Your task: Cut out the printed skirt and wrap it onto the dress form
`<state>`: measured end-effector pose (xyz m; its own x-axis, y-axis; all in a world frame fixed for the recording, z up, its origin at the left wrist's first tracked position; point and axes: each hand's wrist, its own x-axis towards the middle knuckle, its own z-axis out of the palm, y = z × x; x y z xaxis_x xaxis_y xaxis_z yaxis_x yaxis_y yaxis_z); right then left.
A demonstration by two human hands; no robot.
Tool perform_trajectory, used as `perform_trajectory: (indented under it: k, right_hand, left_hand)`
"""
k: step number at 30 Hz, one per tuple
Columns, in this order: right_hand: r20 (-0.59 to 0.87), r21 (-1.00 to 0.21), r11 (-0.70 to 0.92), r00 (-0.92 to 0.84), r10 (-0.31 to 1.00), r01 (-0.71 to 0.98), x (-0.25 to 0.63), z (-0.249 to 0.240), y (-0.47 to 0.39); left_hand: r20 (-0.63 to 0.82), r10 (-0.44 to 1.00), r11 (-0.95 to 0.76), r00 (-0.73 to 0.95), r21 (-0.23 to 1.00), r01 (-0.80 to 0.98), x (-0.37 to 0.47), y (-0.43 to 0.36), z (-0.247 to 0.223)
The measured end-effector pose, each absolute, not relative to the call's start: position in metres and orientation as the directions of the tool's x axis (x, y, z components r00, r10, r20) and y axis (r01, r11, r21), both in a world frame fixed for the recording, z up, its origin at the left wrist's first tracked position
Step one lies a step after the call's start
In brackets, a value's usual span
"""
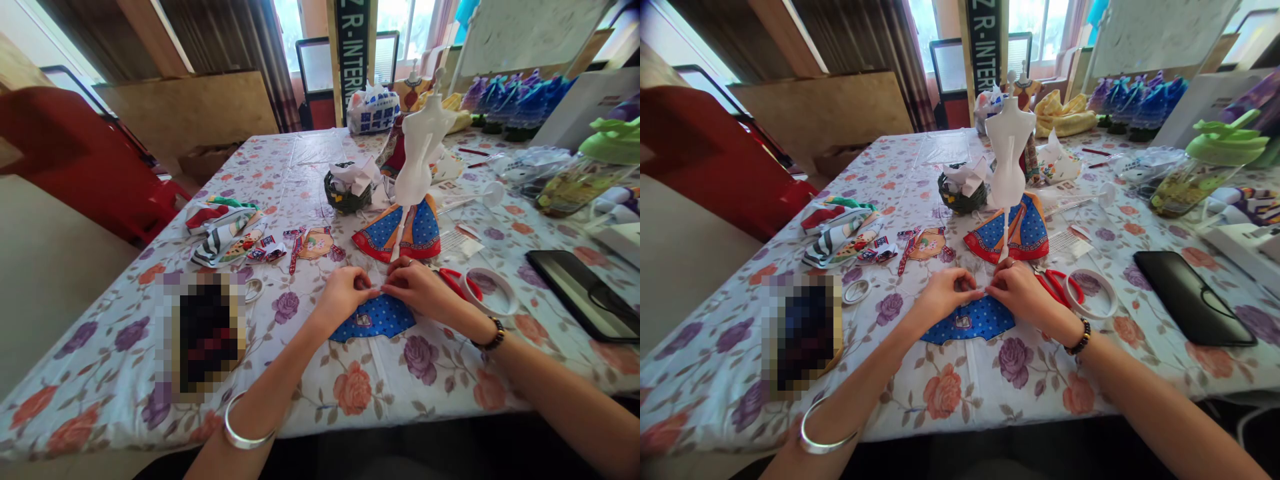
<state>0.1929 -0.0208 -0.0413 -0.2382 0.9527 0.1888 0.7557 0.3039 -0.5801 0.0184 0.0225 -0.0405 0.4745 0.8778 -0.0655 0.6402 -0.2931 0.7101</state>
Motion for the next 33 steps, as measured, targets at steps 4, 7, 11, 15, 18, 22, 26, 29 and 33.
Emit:
perform_trajectory:
  k: [4, 7, 11, 15, 18, 22, 26, 29, 33]
  right_hand:
    - [0.179, -0.582, 0.299, -0.240, 0.954, 0.756, 0.193, -0.041, -0.020]
    - [0.166, -0.584, 0.287, -0.234, 0.958, 0.759, 0.194, -0.040, -0.019]
    - [0.156, -0.578, 0.248, -0.193, 0.969, 0.777, 0.197, -0.034, -0.019]
    - [0.151, -0.567, 0.227, -0.171, 0.974, 0.792, 0.197, -0.033, -0.020]
    - [0.162, -0.559, 0.235, -0.174, 0.971, 0.795, 0.196, -0.037, -0.021]
    - [0.184, -0.544, 0.266, -0.196, 0.963, 0.795, 0.195, -0.046, -0.020]
    - [0.206, -0.536, 0.300, -0.222, 0.953, 0.789, 0.195, -0.052, -0.018]
    - [0.209, -0.546, 0.314, -0.236, 0.949, 0.777, 0.195, -0.054, -0.015]
    - [0.215, -0.547, 0.319, -0.239, 0.947, 0.774, 0.196, -0.056, -0.013]
  left_hand:
    - [-0.068, 0.879, -0.292, 0.472, 0.705, 0.646, 0.019, 0.023, -0.041]
    - [-0.066, 0.877, -0.298, 0.477, 0.703, 0.645, 0.019, 0.022, -0.041]
    - [-0.066, 0.874, -0.302, 0.481, 0.703, 0.645, 0.019, 0.023, -0.040]
    - [-0.067, 0.871, -0.304, 0.486, 0.704, 0.642, 0.019, 0.023, -0.041]
    - [-0.067, 0.872, -0.304, 0.485, 0.703, 0.643, 0.018, 0.023, -0.040]
    - [-0.058, 0.869, -0.315, 0.492, 0.702, 0.639, 0.018, 0.022, -0.040]
    - [-0.060, 0.857, -0.325, 0.512, 0.708, 0.627, 0.017, 0.023, -0.041]
    - [-0.075, 0.838, -0.333, 0.540, 0.715, 0.615, 0.015, 0.025, -0.040]
    - [-0.079, 0.820, -0.351, 0.567, 0.713, 0.607, 0.014, 0.026, -0.038]
